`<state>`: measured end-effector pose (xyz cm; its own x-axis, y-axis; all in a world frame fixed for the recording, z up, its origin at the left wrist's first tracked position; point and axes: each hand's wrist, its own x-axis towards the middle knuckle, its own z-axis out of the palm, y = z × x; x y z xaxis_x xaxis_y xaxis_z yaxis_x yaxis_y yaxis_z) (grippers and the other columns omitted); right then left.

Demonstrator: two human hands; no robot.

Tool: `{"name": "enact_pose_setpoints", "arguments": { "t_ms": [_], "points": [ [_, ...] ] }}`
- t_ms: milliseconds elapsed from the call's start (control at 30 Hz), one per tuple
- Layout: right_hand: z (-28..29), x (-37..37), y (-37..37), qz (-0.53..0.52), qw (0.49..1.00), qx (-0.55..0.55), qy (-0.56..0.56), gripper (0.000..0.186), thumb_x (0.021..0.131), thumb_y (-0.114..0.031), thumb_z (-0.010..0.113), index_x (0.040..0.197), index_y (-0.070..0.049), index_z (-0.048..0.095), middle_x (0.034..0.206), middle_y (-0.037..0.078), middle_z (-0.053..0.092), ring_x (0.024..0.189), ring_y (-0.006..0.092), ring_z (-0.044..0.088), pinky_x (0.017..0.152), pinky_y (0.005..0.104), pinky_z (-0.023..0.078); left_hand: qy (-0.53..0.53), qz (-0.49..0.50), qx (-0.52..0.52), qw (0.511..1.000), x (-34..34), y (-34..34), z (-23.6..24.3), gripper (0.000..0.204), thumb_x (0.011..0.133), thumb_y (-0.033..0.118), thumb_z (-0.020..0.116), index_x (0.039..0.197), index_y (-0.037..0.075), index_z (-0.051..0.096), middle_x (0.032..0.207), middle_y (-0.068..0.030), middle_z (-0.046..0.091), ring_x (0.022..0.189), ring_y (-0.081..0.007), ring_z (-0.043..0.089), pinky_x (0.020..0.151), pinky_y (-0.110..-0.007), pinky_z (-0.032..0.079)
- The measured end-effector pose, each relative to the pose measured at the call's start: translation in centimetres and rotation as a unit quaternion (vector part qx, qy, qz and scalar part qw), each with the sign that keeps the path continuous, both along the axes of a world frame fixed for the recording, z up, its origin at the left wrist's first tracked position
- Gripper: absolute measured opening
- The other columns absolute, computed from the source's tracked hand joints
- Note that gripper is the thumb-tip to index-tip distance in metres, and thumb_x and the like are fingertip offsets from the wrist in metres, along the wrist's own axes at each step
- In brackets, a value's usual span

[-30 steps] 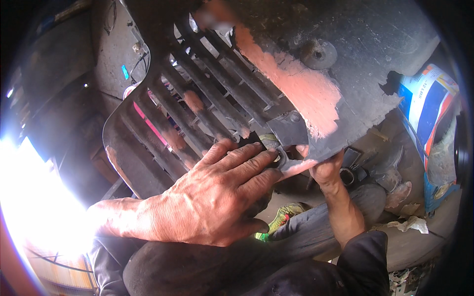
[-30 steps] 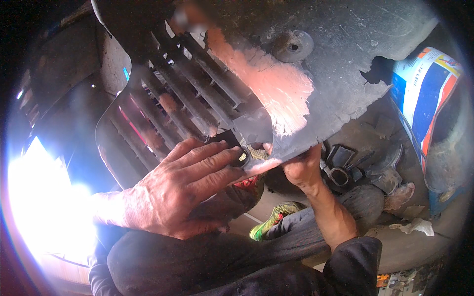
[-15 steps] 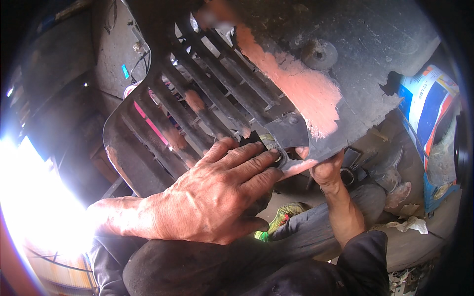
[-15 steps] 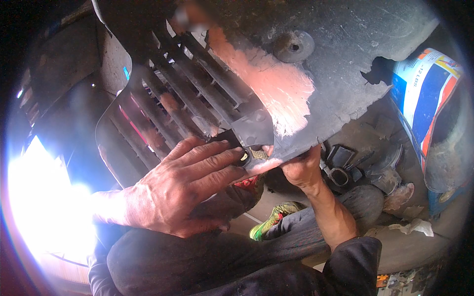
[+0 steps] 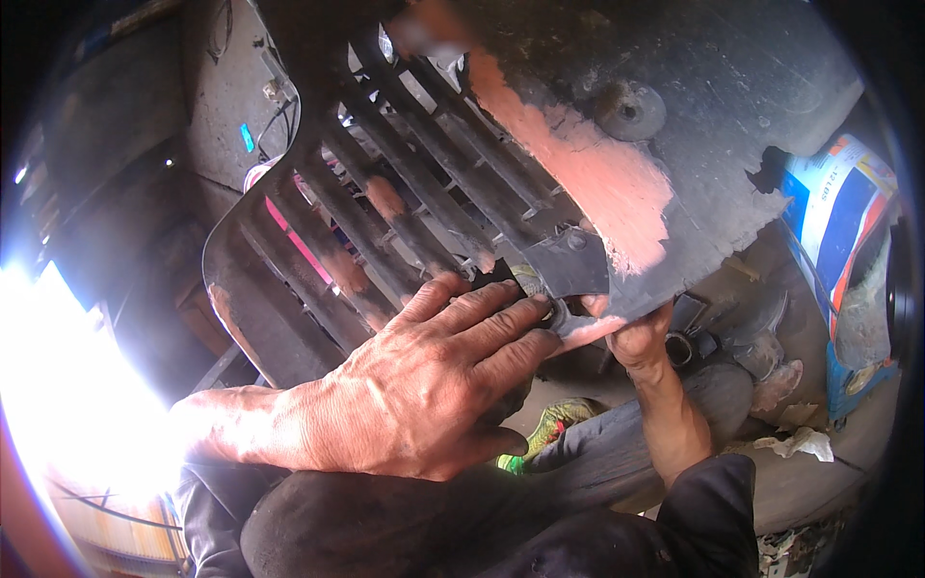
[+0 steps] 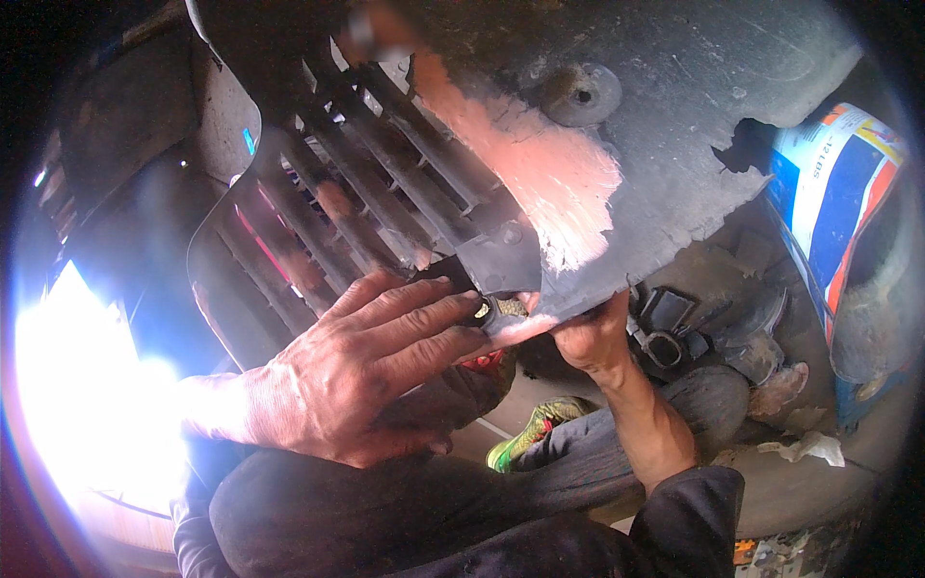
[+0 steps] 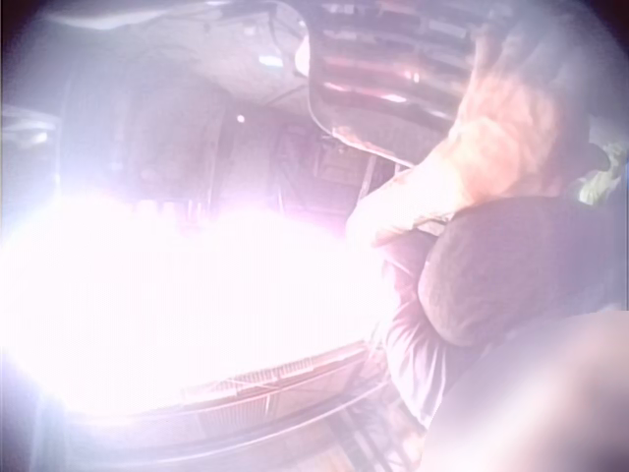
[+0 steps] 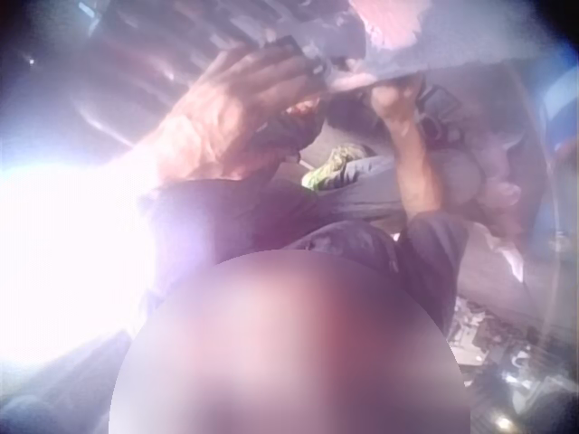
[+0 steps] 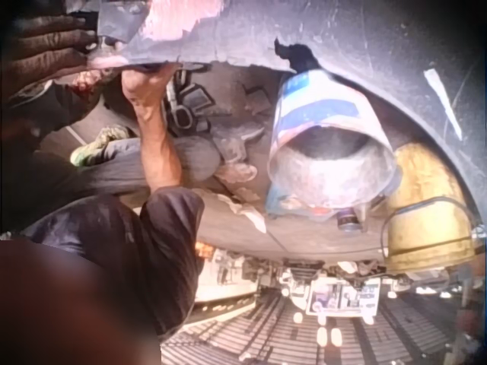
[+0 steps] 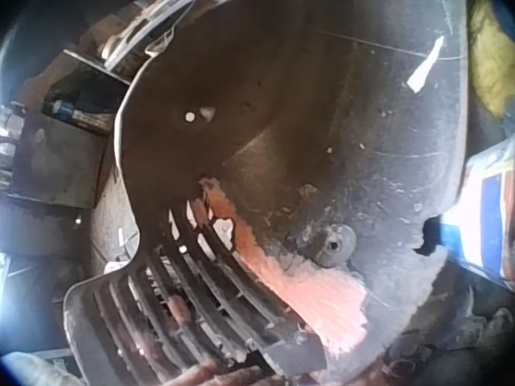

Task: The person repairs a damaged car grille by cutting a metal patch, grinding its edges, and fitting it into a hole. They then apply a filler paste to the area using a putty knife.

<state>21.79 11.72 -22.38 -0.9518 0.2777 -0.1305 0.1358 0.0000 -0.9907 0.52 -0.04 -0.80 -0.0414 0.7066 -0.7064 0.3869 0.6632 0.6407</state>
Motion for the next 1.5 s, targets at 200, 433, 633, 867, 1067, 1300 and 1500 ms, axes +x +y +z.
{"name": "enact_pose_setpoints", "arguments": {
  "t_ms": [200,433,633,867,1067,1300,1500],
  "points": [
    [0.6,-0.8,0.4,0.006,0.999,-0.034,0.009,0.060,0.073,-0.001,0.088,0.122,0.006,0.054,0.122,0.016,0.057,0.105,0.0258,0.062,0.093,0.0399,0.050,0.002,-0.007,-0.009,1.000,0.0,0.0,-0.1,0.088,0.072,0.036,0.088,0.144,0.005,0.050,0.146,-0.0223,0.051,0.137,-0.0414,0.047,0.111,-0.057,0.038],
    [1.2,-1.5,0.9,0.012,0.999,-0.038,0.005,0.061,0.073,-0.001,0.088,0.124,0.006,0.054,0.120,0.015,0.058,0.104,0.0262,0.062,0.093,0.0400,0.050,0.000,-0.007,-0.004,1.000,0.0,-0.1,-0.2,0.088,0.071,0.037,0.088,0.144,0.004,0.050,0.146,-0.0224,0.050,0.137,-0.0413,0.047,0.111,-0.057,0.038],
    [0.7,-1.1,1.2,0.045,0.991,0.101,0.073,0.065,0.073,-0.002,0.087,0.127,0.004,0.051,0.121,0.015,0.058,0.104,0.0264,0.061,0.093,0.0393,0.050,-0.001,-0.009,-0.010,1.000,-0.3,0.0,0.1,0.085,0.072,0.038,0.086,0.142,0.004,0.051,0.146,-0.0228,0.050,0.138,-0.0414,0.046,0.111,-0.057,0.036],
    [1.2,-1.2,0.5,-0.024,0.980,-0.189,-0.054,0.063,0.073,-0.001,0.086,0.126,0.004,0.052,0.118,0.014,0.060,0.102,0.0243,0.061,0.091,0.0384,0.050,-0.002,-0.002,-0.009,1.000,-0.2,-0.1,0.0,0.082,0.074,0.036,0.084,0.142,0.003,0.051,0.144,-0.0235,0.052,0.137,-0.0414,0.046,0.111,-0.056,0.035],
    [1.6,-2.0,0.7,-0.040,0.974,-0.201,-0.098,0.060,0.073,0.000,0.084,0.125,0.004,0.054,0.115,0.014,0.062,0.101,0.0240,0.062,0.091,0.0383,0.051,-0.001,-0.002,-0.005,1.000,-0.1,-0.1,-0.1,0.077,0.080,0.033,0.079,0.143,0.002,0.049,0.142,-0.0247,0.053,0.136,-0.0416,0.048,0.113,-0.057,0.032],
    [1.9,-2.8,1.0,-0.033,0.976,-0.208,-0.054,0.058,0.075,0.000,0.082,0.125,0.005,0.054,0.115,0.015,0.062,0.101,0.0257,0.063,0.092,0.0392,0.050,-0.001,-0.004,-0.003,1.000,0.0,-0.1,-0.3,0.077,0.079,0.033,0.079,0.143,0.002,0.050,0.142,-0.0244,0.054,0.136,-0.0411,0.048,0.113,-0.056,0.032],
    [1.2,-2.0,0.8,-0.025,0.985,-0.166,-0.045,0.057,0.074,0.001,0.082,0.124,0.005,0.055,0.115,0.014,0.063,0.100,0.0247,0.063,0.093,0.0392,0.050,0.003,0.000,-0.005,1.000,0.1,-0.2,-0.2,0.075,0.079,0.032,0.079,0.142,0.003,0.051,0.142,-0.0241,0.053,0.136,-0.0407,0.048,0.112,-0.055,0.033]
  ]
}}
